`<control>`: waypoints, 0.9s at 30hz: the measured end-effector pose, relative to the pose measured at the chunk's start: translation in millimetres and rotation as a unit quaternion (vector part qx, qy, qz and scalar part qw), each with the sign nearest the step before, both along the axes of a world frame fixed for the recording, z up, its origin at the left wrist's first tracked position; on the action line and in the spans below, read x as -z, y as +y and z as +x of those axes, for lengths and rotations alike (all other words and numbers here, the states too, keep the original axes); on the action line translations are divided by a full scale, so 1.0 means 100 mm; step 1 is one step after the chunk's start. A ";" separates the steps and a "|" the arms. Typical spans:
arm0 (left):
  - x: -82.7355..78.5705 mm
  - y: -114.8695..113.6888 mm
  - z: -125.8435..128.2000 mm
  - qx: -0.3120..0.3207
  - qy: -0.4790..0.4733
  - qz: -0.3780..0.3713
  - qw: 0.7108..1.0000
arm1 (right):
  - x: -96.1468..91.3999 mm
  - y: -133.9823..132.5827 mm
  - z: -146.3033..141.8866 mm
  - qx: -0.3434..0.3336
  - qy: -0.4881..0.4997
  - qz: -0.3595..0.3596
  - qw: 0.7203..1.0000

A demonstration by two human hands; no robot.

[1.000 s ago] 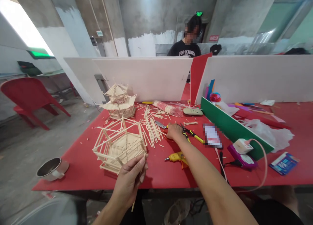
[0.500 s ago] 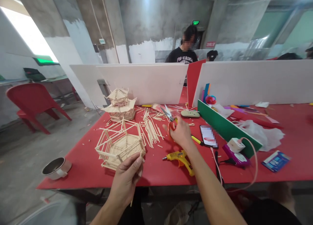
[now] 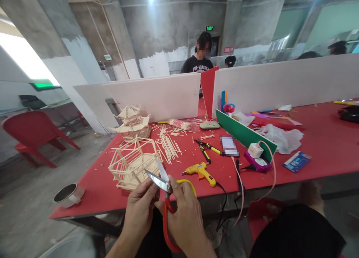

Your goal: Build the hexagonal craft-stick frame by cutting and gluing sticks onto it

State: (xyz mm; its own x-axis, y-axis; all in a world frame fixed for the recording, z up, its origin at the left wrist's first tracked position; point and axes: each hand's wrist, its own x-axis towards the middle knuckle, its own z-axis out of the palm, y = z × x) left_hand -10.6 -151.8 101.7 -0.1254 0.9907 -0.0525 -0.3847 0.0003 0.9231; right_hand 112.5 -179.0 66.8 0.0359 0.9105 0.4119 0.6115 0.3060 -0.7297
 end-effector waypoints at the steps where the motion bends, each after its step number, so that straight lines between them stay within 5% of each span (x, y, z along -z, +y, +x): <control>1: 0.00 -0.01 -0.01 -0.002 -0.001 0.003 1.000 | 0.00 -0.01 -0.01 0.002 -0.010 0.007 1.000; 18: 0.23 -0.05 -0.25 -0.041 0.029 0.095 0.994 | -0.03 -0.10 -0.31 0.006 -0.022 0.037 0.999; 27: 0.19 -0.06 -0.31 -0.053 0.072 0.118 0.989 | 0.02 -0.11 -0.40 -0.009 -0.017 0.064 0.998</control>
